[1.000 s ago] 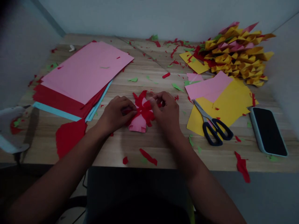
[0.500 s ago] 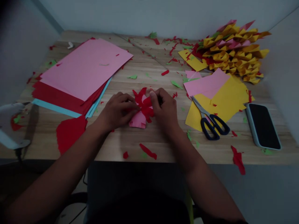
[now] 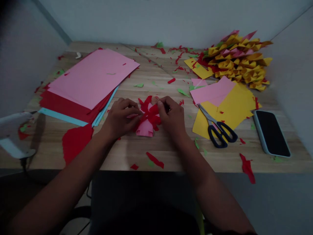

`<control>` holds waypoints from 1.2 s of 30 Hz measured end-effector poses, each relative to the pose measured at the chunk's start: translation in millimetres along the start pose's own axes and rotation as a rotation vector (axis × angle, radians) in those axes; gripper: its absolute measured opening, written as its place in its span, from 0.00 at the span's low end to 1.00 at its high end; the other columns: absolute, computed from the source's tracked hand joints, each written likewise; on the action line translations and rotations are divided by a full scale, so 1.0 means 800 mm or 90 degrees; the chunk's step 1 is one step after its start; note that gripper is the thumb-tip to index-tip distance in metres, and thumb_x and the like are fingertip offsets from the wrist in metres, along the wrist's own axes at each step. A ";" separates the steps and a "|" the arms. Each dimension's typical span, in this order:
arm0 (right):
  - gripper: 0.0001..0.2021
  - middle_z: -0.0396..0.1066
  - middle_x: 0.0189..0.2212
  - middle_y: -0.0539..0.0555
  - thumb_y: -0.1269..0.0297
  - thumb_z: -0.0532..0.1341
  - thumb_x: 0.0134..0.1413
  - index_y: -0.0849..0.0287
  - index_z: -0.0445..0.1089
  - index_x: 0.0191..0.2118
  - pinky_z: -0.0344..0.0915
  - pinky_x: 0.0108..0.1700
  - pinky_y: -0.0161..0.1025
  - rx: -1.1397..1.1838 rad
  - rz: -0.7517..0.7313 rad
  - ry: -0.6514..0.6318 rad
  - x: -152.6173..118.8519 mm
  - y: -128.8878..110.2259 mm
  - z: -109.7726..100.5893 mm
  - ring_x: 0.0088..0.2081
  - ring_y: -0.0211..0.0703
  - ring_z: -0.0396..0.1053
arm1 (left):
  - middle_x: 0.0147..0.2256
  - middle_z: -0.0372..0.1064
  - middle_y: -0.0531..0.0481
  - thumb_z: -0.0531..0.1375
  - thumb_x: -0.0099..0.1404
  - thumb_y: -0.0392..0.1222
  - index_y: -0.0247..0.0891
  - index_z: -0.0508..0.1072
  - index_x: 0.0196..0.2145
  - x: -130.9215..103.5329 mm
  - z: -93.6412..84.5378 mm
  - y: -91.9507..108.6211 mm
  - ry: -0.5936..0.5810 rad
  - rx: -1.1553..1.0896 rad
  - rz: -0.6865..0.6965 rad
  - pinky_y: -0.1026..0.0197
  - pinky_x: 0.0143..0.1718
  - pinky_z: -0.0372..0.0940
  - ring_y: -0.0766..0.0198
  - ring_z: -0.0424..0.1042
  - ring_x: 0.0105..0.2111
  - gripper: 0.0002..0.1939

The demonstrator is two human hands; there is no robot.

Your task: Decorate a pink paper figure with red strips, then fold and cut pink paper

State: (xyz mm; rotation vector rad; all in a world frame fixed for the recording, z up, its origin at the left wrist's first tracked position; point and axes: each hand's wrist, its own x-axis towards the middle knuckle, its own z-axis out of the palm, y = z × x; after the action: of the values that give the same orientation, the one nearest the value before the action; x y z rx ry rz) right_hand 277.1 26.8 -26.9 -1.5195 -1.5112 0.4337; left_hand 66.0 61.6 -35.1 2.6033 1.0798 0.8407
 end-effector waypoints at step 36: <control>0.17 0.72 0.41 0.66 0.61 0.59 0.57 0.59 0.75 0.49 0.65 0.48 0.59 -0.545 0.094 -0.022 -0.056 0.038 -0.159 0.44 0.63 0.70 | 0.39 0.75 0.47 0.57 0.66 0.37 0.42 0.77 0.40 0.006 0.009 -0.008 -0.024 -0.023 -0.068 0.51 0.43 0.62 0.53 0.70 0.39 0.09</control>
State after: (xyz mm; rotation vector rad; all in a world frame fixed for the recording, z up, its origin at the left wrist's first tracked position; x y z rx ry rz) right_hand 386.4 -53.9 -1.1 -2.2888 -1.7157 -0.1497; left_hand 69.0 69.6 -41.1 2.4966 1.1710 0.7766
